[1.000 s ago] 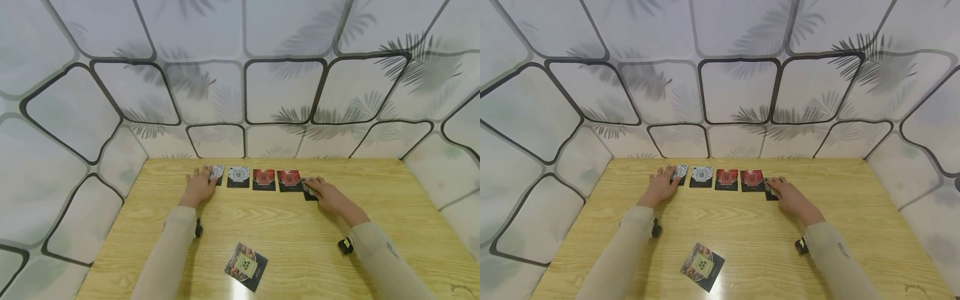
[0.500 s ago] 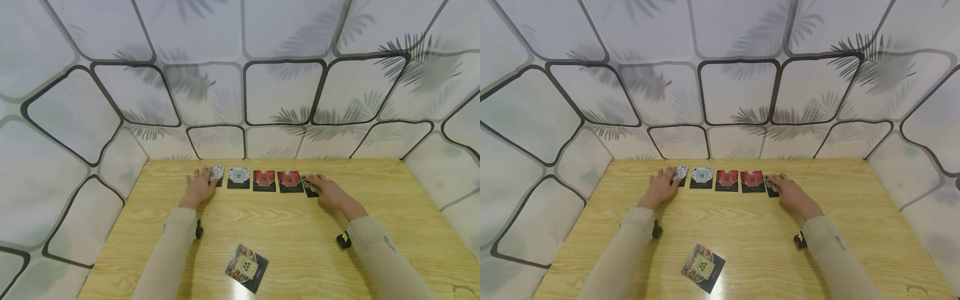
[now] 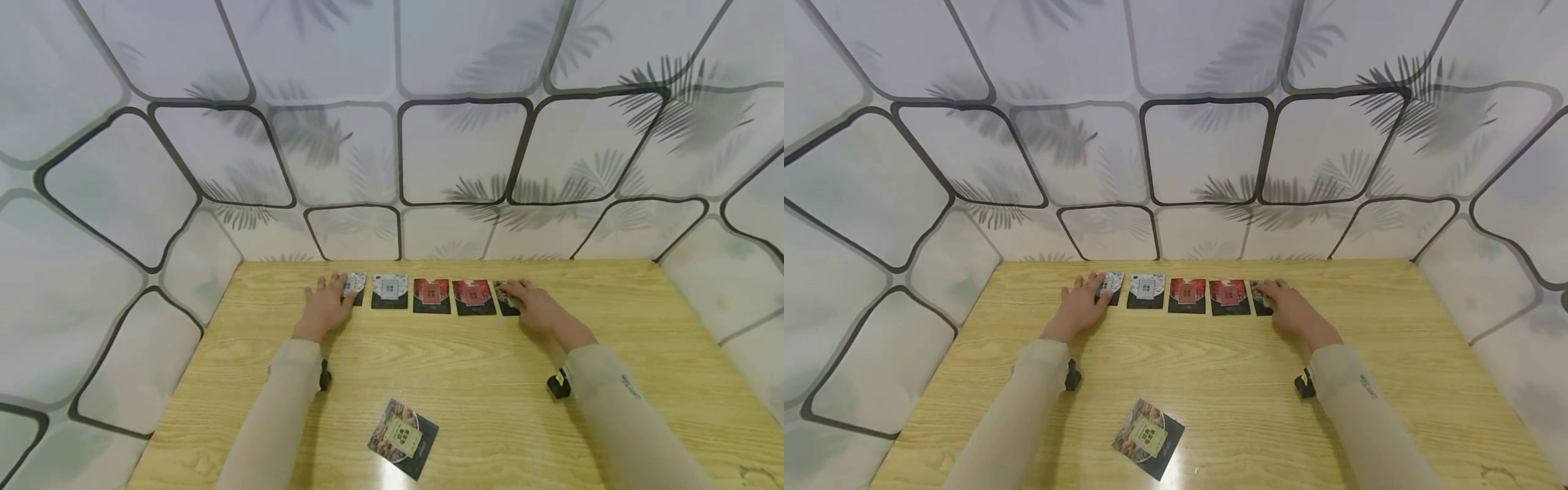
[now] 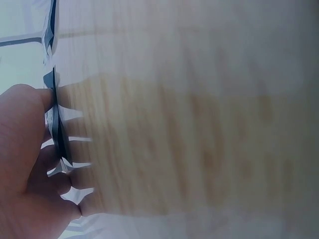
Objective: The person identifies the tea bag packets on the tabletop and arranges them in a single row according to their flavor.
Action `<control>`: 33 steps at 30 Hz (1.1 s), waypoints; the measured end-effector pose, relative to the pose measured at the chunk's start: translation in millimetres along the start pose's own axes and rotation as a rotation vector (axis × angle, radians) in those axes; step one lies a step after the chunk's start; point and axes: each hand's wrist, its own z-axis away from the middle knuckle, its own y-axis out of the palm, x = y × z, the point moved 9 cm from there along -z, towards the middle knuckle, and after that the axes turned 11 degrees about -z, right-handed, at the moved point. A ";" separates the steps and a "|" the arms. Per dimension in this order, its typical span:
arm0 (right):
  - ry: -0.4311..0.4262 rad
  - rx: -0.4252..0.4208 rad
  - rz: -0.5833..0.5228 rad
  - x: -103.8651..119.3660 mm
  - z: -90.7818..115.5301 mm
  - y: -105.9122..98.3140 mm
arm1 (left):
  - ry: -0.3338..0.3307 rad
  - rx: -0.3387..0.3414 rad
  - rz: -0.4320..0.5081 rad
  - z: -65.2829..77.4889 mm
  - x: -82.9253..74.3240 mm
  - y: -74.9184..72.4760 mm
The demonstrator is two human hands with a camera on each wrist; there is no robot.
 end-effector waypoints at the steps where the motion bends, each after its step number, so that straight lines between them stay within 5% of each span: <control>1: 0.003 -0.001 0.001 -0.9 -0.5 0.0 | 0.000 0.000 0.001 0.3 -0.5 -0.1; 12: -0.106 -0.100 0.028 15.2 10.0 -5.6 | -0.004 -0.002 0.001 -1.2 -0.9 0.0; 19: -0.074 -0.054 -0.036 33.9 26.7 10.6 | -0.004 -0.007 0.021 1.5 -0.9 -2.8; 33: -0.291 0.051 -0.027 124.6 60.6 67.9 | -0.001 0.000 -0.024 2.4 -1.6 -2.5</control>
